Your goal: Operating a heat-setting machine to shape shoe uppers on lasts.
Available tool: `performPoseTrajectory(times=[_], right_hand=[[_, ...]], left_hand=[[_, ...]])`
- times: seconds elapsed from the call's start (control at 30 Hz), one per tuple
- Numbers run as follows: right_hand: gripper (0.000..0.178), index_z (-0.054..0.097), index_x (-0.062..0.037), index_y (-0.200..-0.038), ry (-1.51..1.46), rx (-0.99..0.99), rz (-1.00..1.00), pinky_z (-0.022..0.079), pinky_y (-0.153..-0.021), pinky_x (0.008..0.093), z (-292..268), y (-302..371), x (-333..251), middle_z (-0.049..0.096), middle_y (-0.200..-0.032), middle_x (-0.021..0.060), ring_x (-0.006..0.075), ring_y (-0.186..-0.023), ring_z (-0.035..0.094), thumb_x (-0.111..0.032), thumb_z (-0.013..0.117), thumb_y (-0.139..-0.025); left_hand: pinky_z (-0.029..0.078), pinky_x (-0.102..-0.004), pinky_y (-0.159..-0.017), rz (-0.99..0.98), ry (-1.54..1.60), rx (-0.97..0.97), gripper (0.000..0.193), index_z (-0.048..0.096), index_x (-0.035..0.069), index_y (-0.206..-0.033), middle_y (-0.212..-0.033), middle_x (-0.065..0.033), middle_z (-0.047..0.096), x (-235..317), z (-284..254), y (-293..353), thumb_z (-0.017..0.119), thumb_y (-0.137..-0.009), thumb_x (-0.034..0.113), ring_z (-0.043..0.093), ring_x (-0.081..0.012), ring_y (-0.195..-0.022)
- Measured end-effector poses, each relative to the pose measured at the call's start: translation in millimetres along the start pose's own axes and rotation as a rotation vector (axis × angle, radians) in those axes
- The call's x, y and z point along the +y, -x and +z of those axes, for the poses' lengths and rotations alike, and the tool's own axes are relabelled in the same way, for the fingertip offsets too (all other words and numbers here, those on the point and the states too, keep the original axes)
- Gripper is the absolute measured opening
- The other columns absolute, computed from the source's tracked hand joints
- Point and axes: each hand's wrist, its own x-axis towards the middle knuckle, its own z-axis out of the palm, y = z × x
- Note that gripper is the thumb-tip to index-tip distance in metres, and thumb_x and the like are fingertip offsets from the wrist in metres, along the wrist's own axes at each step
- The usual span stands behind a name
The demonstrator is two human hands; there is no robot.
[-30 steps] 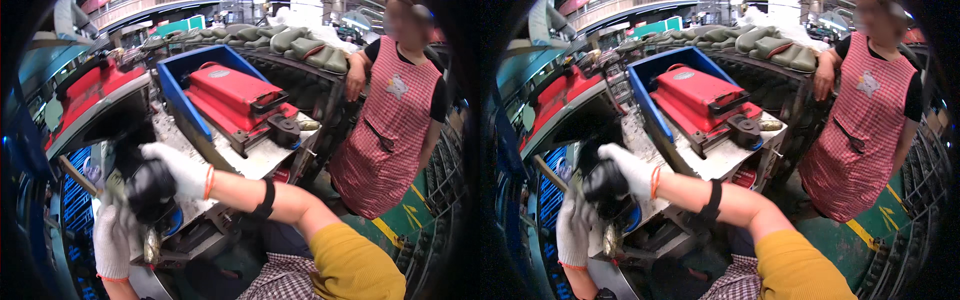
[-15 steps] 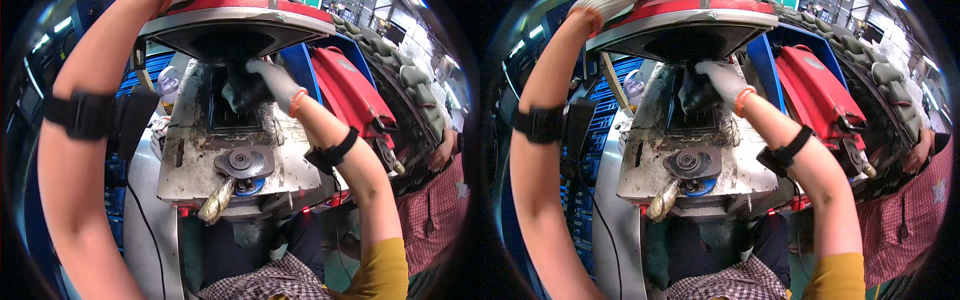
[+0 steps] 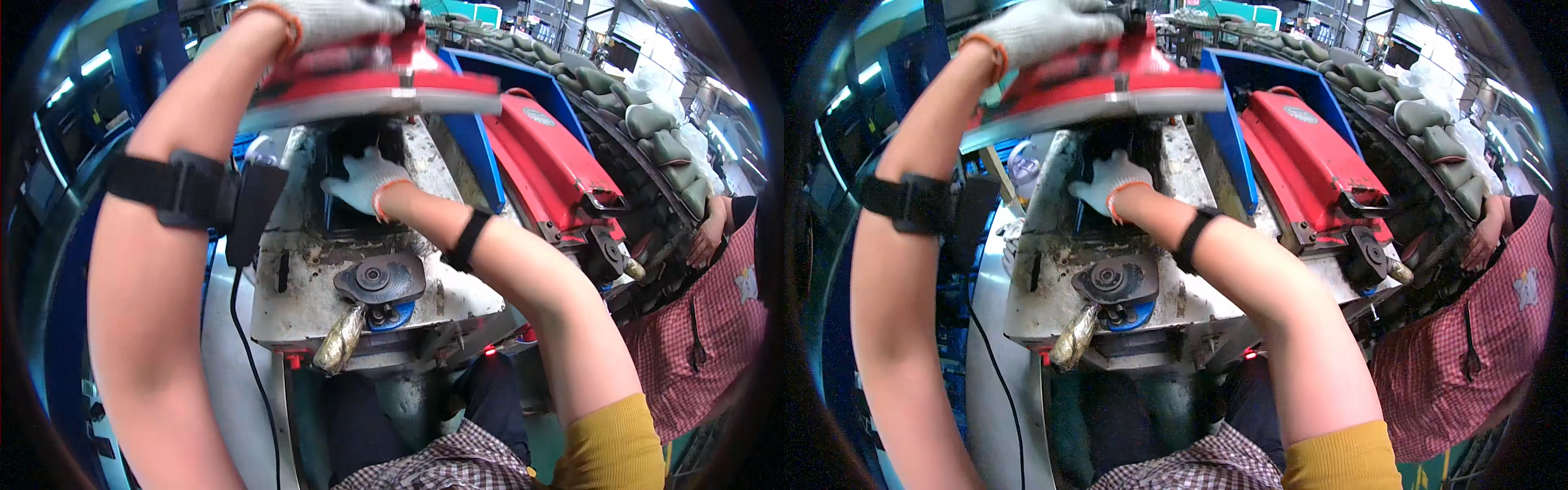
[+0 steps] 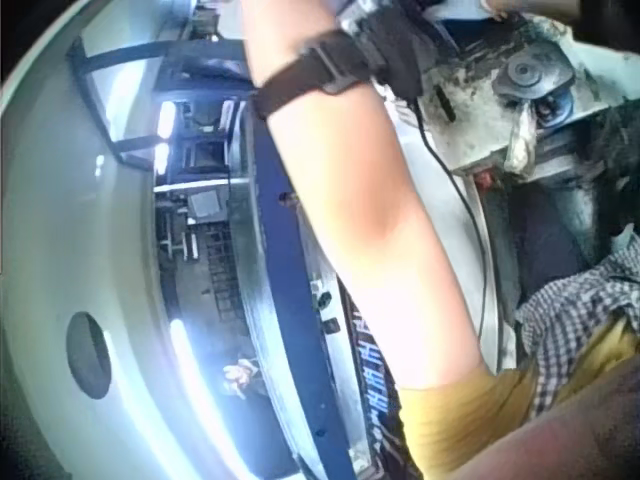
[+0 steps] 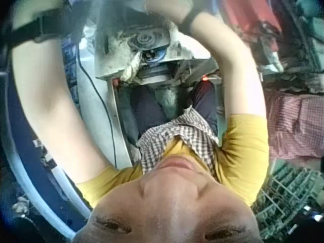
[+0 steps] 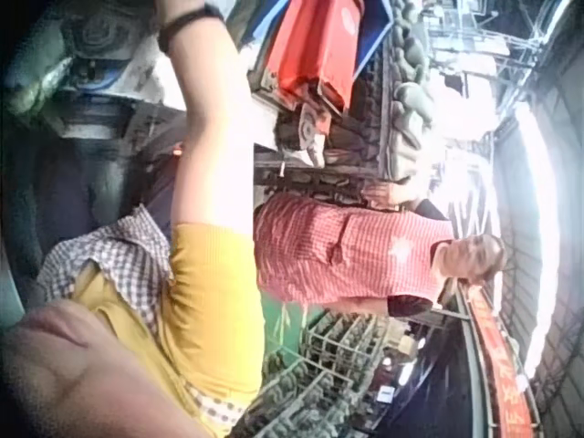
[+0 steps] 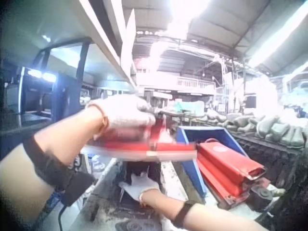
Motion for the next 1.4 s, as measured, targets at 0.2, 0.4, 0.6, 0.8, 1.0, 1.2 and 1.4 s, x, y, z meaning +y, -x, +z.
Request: performPoseTrajectory(times=[0.2,0.4,0.6,0.8,1.0,1.2,1.4], right_hand=[[0.032,0.074,-0.0053,-0.107,-0.273,0.250,-0.383,0.052,-0.096,0.0508,-45.4,177.6,11.2,0.070,-0.102,0.0208,0.0402,-0.102,0.066,-0.033,0.059,-0.102],[0.036,0.067,-0.0032,-0.130,-1.267,-0.150,-0.171,0.056,-0.083,0.0334,48.5,280.2,-5.5,0.070,-0.110,0.0073,0.0165,-0.097,0.067,-0.032,0.058,-0.110],[0.062,0.041,-0.0116,-0.160,-1.993,-0.719,0.069,0.055,-0.092,0.0330,94.9,268.2,-37.8,0.062,-0.139,0.0048,0.0159,-0.115,0.062,-0.046,0.056,-0.110],[0.047,0.050,-0.0201,-0.153,-2.558,-0.848,-0.279,0.049,-0.111,0.0370,114.0,233.6,-47.1,0.059,-0.149,0.0018,0.0148,-0.135,0.056,-0.040,0.054,-0.110],[0.038,0.062,-0.0119,-0.137,-2.658,-0.745,0.129,0.053,-0.106,0.0425,93.6,240.1,-42.4,0.068,-0.121,0.0045,0.0195,-0.109,0.067,-0.035,0.062,-0.107],[0.030,0.067,-0.0189,-0.125,-2.546,-0.352,0.360,0.047,-0.074,0.0307,38.0,277.5,38.9,0.062,-0.090,-0.0050,0.0097,-0.073,0.051,-0.040,0.065,-0.104],[0.036,0.067,-0.0070,-0.136,-1.069,0.452,0.246,0.055,-0.084,0.0335,-45.4,328.1,130.8,0.071,-0.100,0.0049,0.0167,-0.091,0.068,-0.018,0.064,-0.101]], left_hand=[[0.050,-0.0294,-0.055,-0.205,0.381,-0.085,0.042,0.077,0.007,-0.091,-0.069,-0.0041,0.070,28.5,69.4,7.5,0.071,-0.094,0.048,0.063,-0.0117,-0.058],[0.053,-0.0298,-0.054,-0.375,0.604,-0.497,0.043,0.077,0.005,-0.092,-0.067,-0.0068,0.071,34.2,118.6,32.5,0.067,-0.096,0.046,0.067,-0.0141,-0.058],[0.050,-0.0302,-0.059,-0.423,0.631,-0.458,0.039,0.078,0.005,-0.094,-0.067,-0.0046,0.068,58.2,167.7,52.1,0.066,-0.096,0.043,0.063,-0.0136,-0.058],[0.049,-0.0306,-0.061,-0.478,0.660,-0.390,0.040,0.077,0.006,-0.088,-0.068,-0.0033,0.068,63.0,182.3,62.1,0.068,-0.094,0.045,0.063,-0.0130,-0.059],[0.046,-0.0312,-0.058,-0.514,0.590,-0.363,0.034,0.077,0.006,-0.086,-0.067,-0.0021,0.066,72.9,177.1,61.8,0.072,-0.091,0.039,0.060,-0.0112,-0.058],[0.047,-0.0305,-0.059,-0.533,0.522,-0.363,0.039,0.079,0.009,-0.087,-0.063,-0.0029,0.067,68.6,187.4,57.8,0.072,-0.090,0.047,0.064,-0.0127,-0.058],[0.051,-0.0308,-0.061,-0.564,0.416,-0.322,0.045,0.080,0.009,-0.085,-0.062,-0.0042,0.069,79.7,177.1,64.2,0.066,-0.091,0.052,0.068,-0.0142,-0.060]])
